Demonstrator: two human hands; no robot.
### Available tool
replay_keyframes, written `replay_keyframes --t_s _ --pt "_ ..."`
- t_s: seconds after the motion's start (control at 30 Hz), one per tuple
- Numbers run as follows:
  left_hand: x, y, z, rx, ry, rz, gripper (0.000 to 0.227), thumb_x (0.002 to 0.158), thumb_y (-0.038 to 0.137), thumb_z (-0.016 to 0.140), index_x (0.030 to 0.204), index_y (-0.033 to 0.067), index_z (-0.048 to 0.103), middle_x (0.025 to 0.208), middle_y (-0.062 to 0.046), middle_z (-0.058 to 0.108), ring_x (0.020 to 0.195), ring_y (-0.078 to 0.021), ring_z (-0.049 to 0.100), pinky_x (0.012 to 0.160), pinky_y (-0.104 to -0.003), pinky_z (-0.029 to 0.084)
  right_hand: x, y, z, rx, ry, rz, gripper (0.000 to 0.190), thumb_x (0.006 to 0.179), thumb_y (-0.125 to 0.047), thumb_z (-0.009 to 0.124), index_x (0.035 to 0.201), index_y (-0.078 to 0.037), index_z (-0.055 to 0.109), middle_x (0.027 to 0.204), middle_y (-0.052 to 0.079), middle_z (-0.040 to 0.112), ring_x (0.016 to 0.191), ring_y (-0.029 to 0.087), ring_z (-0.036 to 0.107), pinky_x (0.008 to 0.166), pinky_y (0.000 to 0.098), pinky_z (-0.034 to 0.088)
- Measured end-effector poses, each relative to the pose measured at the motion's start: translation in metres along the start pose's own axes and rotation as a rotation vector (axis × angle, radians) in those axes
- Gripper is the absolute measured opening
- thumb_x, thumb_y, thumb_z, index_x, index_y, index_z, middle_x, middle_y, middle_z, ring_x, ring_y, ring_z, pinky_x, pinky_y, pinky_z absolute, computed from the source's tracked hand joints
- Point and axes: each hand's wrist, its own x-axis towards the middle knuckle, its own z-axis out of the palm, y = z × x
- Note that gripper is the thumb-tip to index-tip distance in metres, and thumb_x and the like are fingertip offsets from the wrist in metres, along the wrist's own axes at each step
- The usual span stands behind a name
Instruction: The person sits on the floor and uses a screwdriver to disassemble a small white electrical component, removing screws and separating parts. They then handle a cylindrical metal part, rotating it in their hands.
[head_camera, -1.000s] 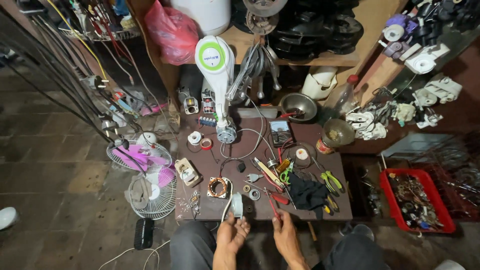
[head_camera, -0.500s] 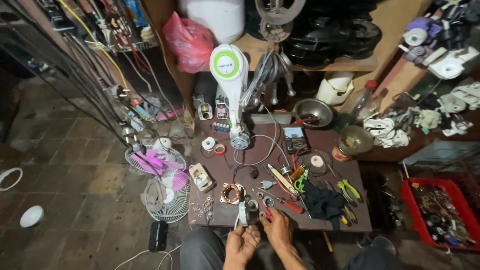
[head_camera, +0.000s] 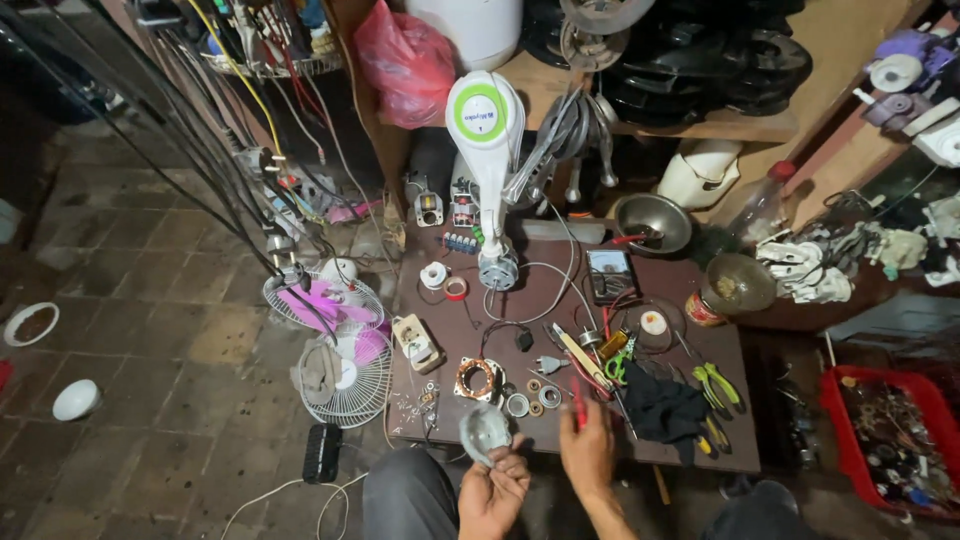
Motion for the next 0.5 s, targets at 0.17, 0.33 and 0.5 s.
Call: replay_keyframes --t_s 0.17,0.33,0.5 --pt "-0.001 -0.002 -0.005 -0.038 0.003 -0.063 0.016 0.087 0.018 0.043 0.071 0.017 0.041 0.067 0.005 0.037 0.06 -0.0101 0.034 0.06 -0.027 0.029 0.018 -0.004 -0.044 0.001 -0.124 0.16 0.048 0.097 -0.016 0.053 0.145 -0.009 0.048 0.127 0.014 0.045 0.086 0.026 0.065 0.071 0.0376 0.063" --pt "0.003 -0.005 -0.01 -0.019 0.038 -0.041 0.019 0.088 0.028 0.038 0.072 0.0178 0.04 0.069 0.005 0.037 0.061 -0.0113 0.034 0.059 -0.029 0.029 0.048 0.024 -0.052 -0.356 0.052 -0.073 0.047 0.093 -0.019 0.061 0.139 -0.008 0.057 0.116 0.015 0.062 0.113 0.031 0.055 0.091 0.0472 0.048" --pt "0.003 -0.001 -0.011 -0.04 0.077 0.045 0.016 0.086 0.02 0.044 0.071 0.0169 0.039 0.066 0.007 0.038 0.058 -0.0095 0.033 0.057 -0.027 0.026 0.057 0.038 -0.052 -0.448 0.038 -0.029 0.047 0.094 -0.02 0.061 0.138 -0.008 0.057 0.123 0.018 0.063 0.117 0.035 0.054 0.093 0.0541 0.046"
